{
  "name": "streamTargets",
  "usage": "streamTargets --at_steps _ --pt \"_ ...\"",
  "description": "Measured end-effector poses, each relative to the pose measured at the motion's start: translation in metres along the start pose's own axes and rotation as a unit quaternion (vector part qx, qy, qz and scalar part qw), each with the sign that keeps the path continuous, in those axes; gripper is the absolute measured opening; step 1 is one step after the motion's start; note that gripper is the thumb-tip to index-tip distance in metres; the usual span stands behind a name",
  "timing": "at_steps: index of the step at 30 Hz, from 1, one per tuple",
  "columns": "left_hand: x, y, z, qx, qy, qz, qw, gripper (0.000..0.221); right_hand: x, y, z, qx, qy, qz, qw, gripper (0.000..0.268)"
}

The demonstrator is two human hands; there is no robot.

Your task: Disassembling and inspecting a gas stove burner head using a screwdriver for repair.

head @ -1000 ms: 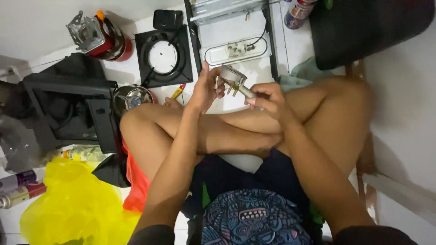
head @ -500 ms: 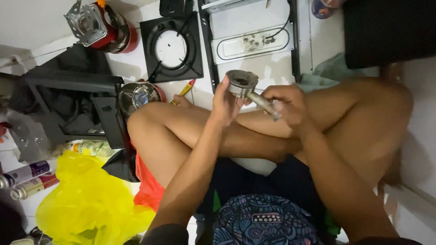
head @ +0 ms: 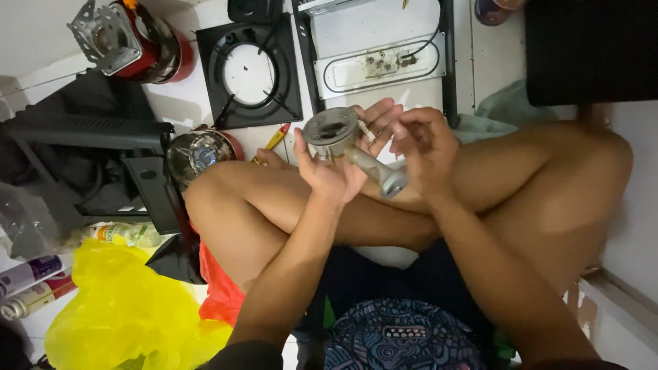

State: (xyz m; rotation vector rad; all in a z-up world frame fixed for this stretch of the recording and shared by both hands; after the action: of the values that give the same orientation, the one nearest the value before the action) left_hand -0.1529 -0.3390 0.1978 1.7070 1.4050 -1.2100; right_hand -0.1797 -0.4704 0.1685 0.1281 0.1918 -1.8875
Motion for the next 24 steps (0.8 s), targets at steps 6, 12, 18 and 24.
streamTargets --at_steps 6,12,18,24 --pt "-0.001 -0.006 -0.001 -0.002 -0.072 0.007 0.997 0.088 -0.019 -0.012 0.062 0.201 -0.157 0.020 0.967 0.019" --pt "-0.009 -0.014 0.003 -0.022 -0.035 0.001 0.999 0.087 -0.041 -0.025 0.072 0.123 -0.232 0.070 0.962 0.038" --pt "0.000 -0.016 0.009 -0.035 -0.088 -0.021 0.995 0.088 -0.046 -0.014 0.097 0.127 -0.192 0.072 0.970 0.031" --pt "0.010 -0.013 0.008 -0.037 -0.074 -0.037 0.996 0.092 -0.023 -0.009 0.029 -0.035 0.159 0.030 0.986 0.020"
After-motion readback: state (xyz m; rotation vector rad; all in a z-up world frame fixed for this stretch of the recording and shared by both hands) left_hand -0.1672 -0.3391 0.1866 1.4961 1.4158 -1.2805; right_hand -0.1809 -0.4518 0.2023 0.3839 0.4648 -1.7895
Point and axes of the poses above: each hand's wrist, its own y-axis towards the middle knuckle, its own x-axis out of the back of the hand, z = x × y, the point moved 8 cm from there along y, towards the middle knuckle, and after that the axes turned 8 degrees about -x, right-handed, at the moved point
